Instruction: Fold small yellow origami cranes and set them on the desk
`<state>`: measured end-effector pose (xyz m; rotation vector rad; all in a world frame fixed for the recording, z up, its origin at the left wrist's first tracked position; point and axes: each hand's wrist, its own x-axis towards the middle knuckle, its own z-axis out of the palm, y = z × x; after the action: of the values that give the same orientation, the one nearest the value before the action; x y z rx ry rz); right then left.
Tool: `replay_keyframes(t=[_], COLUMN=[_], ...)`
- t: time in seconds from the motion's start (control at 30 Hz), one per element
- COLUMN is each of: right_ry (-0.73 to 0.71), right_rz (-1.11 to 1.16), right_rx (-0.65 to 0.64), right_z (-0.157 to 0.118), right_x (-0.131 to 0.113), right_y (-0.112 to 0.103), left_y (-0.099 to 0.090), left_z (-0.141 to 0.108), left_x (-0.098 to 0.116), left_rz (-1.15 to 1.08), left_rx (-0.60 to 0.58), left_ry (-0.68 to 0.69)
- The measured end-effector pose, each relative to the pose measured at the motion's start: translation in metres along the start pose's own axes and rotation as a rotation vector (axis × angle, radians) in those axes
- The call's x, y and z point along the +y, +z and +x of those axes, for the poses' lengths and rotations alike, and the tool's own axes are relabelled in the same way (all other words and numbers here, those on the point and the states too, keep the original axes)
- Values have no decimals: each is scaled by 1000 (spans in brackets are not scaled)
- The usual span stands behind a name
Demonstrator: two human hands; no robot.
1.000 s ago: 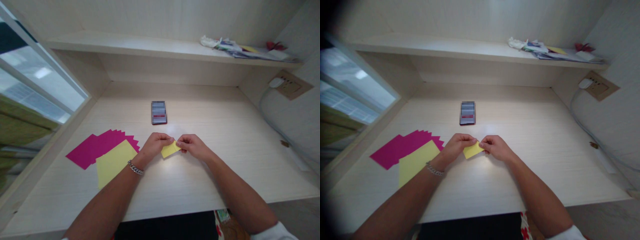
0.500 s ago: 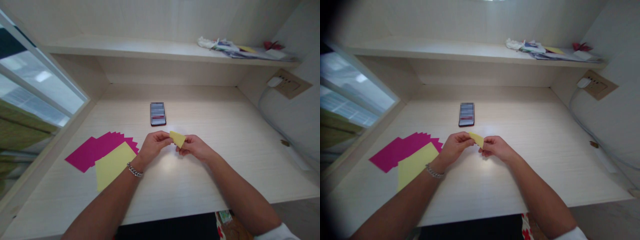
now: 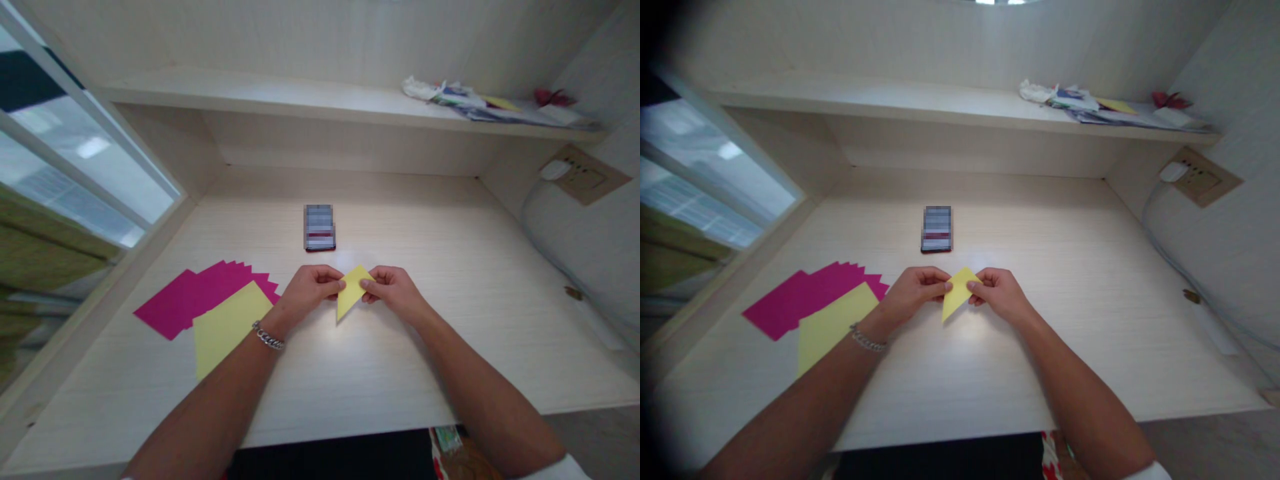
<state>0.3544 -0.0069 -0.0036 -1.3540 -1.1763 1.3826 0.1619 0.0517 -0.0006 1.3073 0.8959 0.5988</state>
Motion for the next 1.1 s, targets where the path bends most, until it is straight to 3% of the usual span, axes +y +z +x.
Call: replay_keyframes(t=[0.6, 0.73, 0.87, 1.1], right_ry=[-8, -31, -30, -39], right_rz=[188, 116, 59, 7], right_rx=[-51, -116, -5, 9], right_z=[-6, -8, -6, -3], right_x=[-3, -7, -5, -1], right_y=[-2, -3, 3, 8], left_y=[0, -2, -2, 0], left_z=[-1, -1, -1, 0], left_x=[1, 1, 0, -2], left_rz=[-253, -94, 129, 115], left_rx=[23, 23, -6, -15], left_ry=[30, 112, 190, 207])
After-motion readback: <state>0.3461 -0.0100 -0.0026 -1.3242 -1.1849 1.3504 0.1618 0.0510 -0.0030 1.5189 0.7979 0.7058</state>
